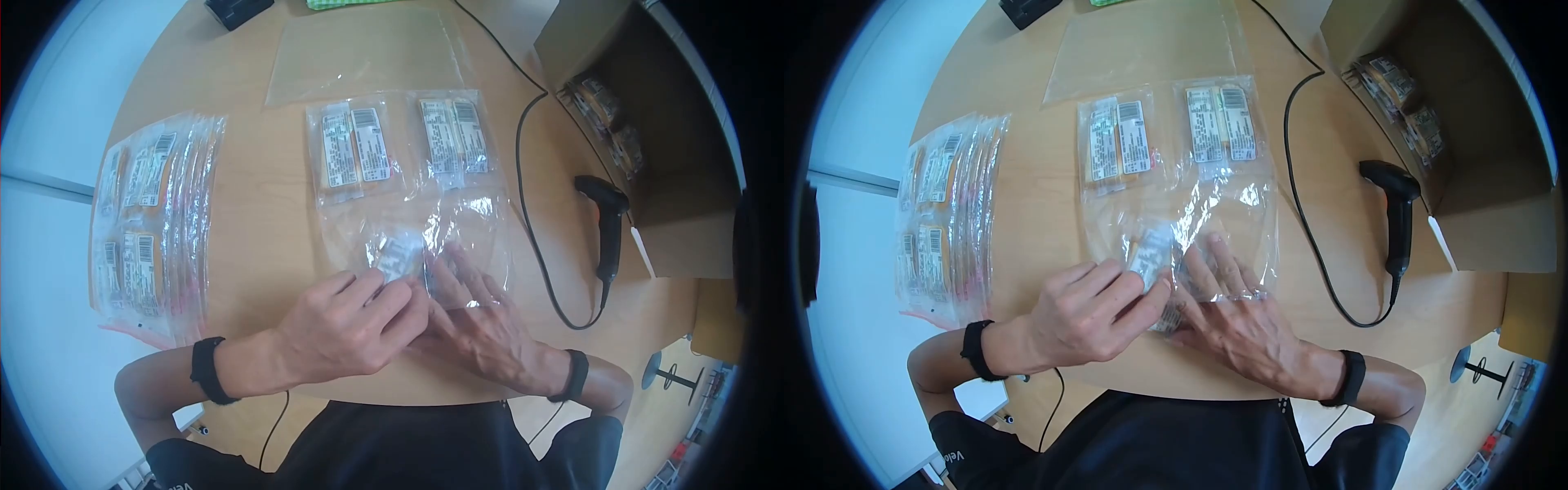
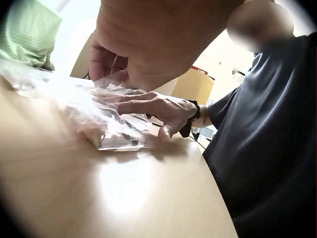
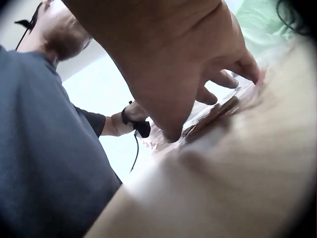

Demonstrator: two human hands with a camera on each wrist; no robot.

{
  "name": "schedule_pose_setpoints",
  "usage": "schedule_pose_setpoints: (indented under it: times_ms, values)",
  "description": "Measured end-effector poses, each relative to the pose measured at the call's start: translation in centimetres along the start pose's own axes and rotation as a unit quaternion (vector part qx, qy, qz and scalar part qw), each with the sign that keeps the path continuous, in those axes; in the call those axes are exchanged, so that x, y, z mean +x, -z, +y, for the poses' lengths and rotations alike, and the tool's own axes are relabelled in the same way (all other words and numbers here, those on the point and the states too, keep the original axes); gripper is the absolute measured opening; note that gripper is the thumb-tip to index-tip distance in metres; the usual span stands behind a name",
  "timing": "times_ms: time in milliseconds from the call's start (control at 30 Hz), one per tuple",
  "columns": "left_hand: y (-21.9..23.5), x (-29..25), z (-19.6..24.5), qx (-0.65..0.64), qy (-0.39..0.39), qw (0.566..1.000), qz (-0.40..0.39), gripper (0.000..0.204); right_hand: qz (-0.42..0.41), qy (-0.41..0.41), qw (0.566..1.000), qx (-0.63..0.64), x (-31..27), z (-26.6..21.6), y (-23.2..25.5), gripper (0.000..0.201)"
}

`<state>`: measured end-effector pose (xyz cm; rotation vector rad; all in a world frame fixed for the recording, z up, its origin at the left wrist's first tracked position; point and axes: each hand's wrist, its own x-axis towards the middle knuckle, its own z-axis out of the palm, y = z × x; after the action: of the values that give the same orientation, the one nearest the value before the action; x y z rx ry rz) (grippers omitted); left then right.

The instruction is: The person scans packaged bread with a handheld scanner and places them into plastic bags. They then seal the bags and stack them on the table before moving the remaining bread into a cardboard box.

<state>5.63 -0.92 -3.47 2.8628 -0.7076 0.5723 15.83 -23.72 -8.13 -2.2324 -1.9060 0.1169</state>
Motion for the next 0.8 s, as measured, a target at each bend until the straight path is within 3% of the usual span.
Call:
schedule_pose_setpoints:
  times_ms: [167, 233, 367, 400, 433, 500, 567, 633, 700, 767, 800]
  values:
    - [-0.3, 0.6, 0.1, 0.005, -0.005, 1.000, 0.007, 0.031, 0.023, -0.029, 0.997, 0.074, 0.3, -3.0, 1.1, 0.068]
    - [-0.4, 0.5, 0.1, 0.013, -0.023, 0.999, 0.028, 0.033, -0.033, 0.010, 0.995, -0.089, 0.1, -3.7, 0.0, 0.064]
    - [0.6, -0.4, 0.0, 0.013, 0.000, 1.000, 0.001, 0.035, -0.024, 0.033, 0.983, -0.179, -1.6, -4.0, 0.7, 0.057]
    - [0.9, -0.6, 0.1, 0.017, 0.004, 1.000, 0.001, 0.035, -0.014, 0.089, 0.961, -0.260, -2.1, -3.1, 1.3, 0.056]
    - [1.2, -0.8, 0.2, 0.021, 0.006, 1.000, 0.000, 0.035, -0.017, 0.092, 0.961, -0.260, -3.0, -2.3, 1.5, 0.056]
    - [1.4, -0.9, 0.1, 0.014, 0.012, 1.000, 0.009, 0.035, 0.098, 0.051, 0.981, -0.158, -4.2, -0.8, 1.9, 0.055]
    - [1.4, -1.1, -0.1, 0.011, 0.017, 1.000, 0.013, 0.036, 0.088, 0.012, 0.993, -0.077, -3.6, -0.8, 2.4, 0.063]
    - [0.8, -1.2, 0.1, 0.002, 0.021, 1.000, 0.008, 0.034, 0.018, -0.024, 0.998, -0.046, -1.8, -2.5, 3.3, 0.070]
    - [0.7, -1.1, 0.2, 0.003, 0.014, 1.000, -0.007, 0.034, 0.024, -0.042, 0.997, -0.053, -1.2, -2.5, 0.7, 0.072]
    - [0.7, -1.0, 0.1, 0.003, 0.009, 1.000, -0.021, 0.034, -0.027, 0.011, 0.997, -0.073, -0.5, -1.8, 0.3, 0.067]
    - [0.7, -0.9, -0.1, 0.017, 0.009, 1.000, -0.001, 0.033, -0.026, 0.065, 0.985, -0.155, -0.4, -1.5, 0.9, 0.065]
